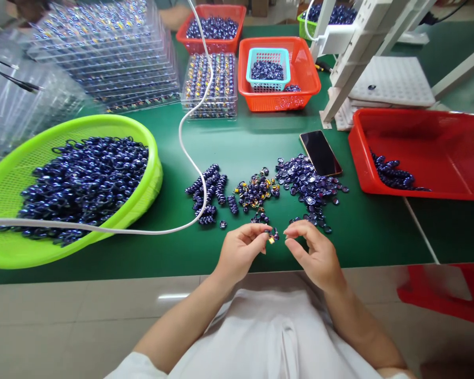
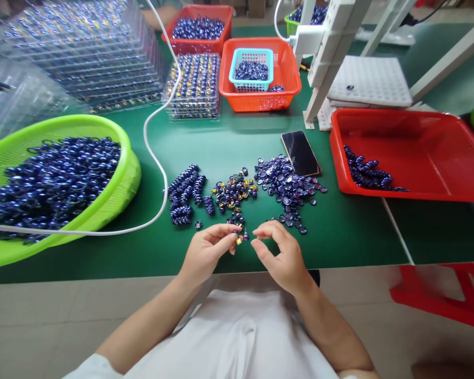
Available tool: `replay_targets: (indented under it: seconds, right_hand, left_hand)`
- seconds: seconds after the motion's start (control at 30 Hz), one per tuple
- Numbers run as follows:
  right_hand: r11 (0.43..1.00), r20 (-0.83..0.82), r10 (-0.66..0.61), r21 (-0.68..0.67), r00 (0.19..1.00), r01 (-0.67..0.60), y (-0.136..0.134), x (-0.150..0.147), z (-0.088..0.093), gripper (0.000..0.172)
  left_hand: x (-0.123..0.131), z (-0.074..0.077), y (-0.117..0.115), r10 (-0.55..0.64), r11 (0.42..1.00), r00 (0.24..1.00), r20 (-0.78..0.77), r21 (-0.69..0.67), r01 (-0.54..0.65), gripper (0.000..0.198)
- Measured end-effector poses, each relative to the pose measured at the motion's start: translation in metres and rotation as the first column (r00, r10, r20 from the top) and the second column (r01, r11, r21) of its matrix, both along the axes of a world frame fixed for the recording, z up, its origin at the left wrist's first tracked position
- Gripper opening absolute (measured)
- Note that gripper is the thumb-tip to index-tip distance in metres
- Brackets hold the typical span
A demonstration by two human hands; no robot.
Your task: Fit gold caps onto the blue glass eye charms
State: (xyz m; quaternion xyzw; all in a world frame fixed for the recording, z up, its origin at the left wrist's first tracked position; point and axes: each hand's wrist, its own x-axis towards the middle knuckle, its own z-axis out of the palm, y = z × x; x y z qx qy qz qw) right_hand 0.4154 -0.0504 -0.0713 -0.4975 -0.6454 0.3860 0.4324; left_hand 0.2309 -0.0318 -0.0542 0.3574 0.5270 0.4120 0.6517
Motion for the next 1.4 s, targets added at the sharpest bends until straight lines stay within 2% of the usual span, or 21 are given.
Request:
replay_targets:
  seconds: [0.13, 0.27, 0.37, 0.47, 0.63, 0.77, 0.9, 1.0, 1.07, 1.17, 1.23, 1.33, 1.4]
  right_hand:
    - [0.985, 0.062, 0.023, 0.170, 0.998, -0.033, -0.004, 0.000, 0.001, 0.019]
    - [0.942, 0.152, 0.039, 0.325, 0.988, -0.087, -0.001, -0.003, 0.002, 0.030]
    - [0.914, 0.217, 0.026, 0.391, 0.976, -0.112, 0.002, -0.006, 0.000, 0.028]
    - [0.910, 0.258, 0.020, 0.395, 0.966, -0.124, 0.003, -0.009, -0.002, 0.024]
    - [0.951, 0.249, 0.005, 0.299, 0.969, -0.082, 0.002, -0.009, 0.000, 0.015]
    - [0.999, 0.137, 0.020, 0.042, 0.990, -0.026, 0.003, -0.006, 0.006, 0.009]
    - [0.978, 0.023, 0.052, -0.202, 0.998, -0.047, 0.006, -0.004, 0.006, 0.009]
    - [0.957, -0.036, 0.074, -0.280, 0.997, -0.081, 0.008, -0.003, 0.006, 0.008]
    - [0.952, -0.056, 0.101, -0.286, 0.993, -0.113, 0.008, -0.002, 0.007, 0.007]
    - [0.963, -0.070, 0.187, -0.185, 0.980, -0.197, 0.007, 0.003, 0.007, 0.007]
    - [0.962, -0.047, 0.265, -0.055, 0.963, -0.267, 0.006, 0.008, 0.006, 0.021]
    - [0.930, 0.092, 0.324, 0.153, 0.941, -0.335, 0.005, 0.014, 0.001, 0.041]
    - [0.898, 0.216, 0.282, 0.284, 0.935, -0.337, 0.005, 0.016, -0.003, 0.044]
  left_hand:
    - [0.002, -0.002, 0.000, -0.015, 1.000, 1.000, -0.007, 0.014, 0.015, 0.013]
    - [0.005, -0.004, 0.000, -0.047, 0.999, 0.999, -0.011, 0.023, 0.047, 0.011]
    - [0.006, -0.004, 0.000, -0.056, 0.998, 0.998, -0.038, 0.026, 0.057, 0.012]
    - [0.007, -0.004, -0.001, -0.078, 0.996, 0.993, -0.083, 0.033, 0.081, 0.014]
    - [0.001, -0.007, -0.005, -0.189, 0.974, 0.963, -0.192, 0.087, 0.208, 0.025]
    - [-0.003, -0.010, -0.008, -0.225, 0.928, 0.937, -0.268, 0.234, 0.290, 0.027]
    - [-0.001, -0.012, -0.011, -0.190, 0.902, 0.936, -0.297, 0.324, 0.286, 0.023]
    - [0.000, -0.011, -0.010, -0.181, 0.919, 0.940, -0.288, 0.290, 0.266, 0.020]
    - [-0.001, -0.009, -0.008, -0.196, 0.943, 0.955, -0.222, 0.226, 0.246, 0.019]
    - [-0.003, -0.009, -0.005, -0.206, 0.972, 0.978, -0.040, 0.110, 0.209, 0.018]
    - [-0.005, -0.010, -0.002, -0.188, 0.982, 0.978, 0.089, 0.047, 0.185, 0.019]
    - [-0.005, -0.012, 0.000, -0.146, 0.985, 0.957, 0.250, -0.055, 0.164, 0.021]
    - [-0.003, -0.010, 0.001, -0.121, 0.976, 0.941, 0.315, -0.133, 0.171, 0.023]
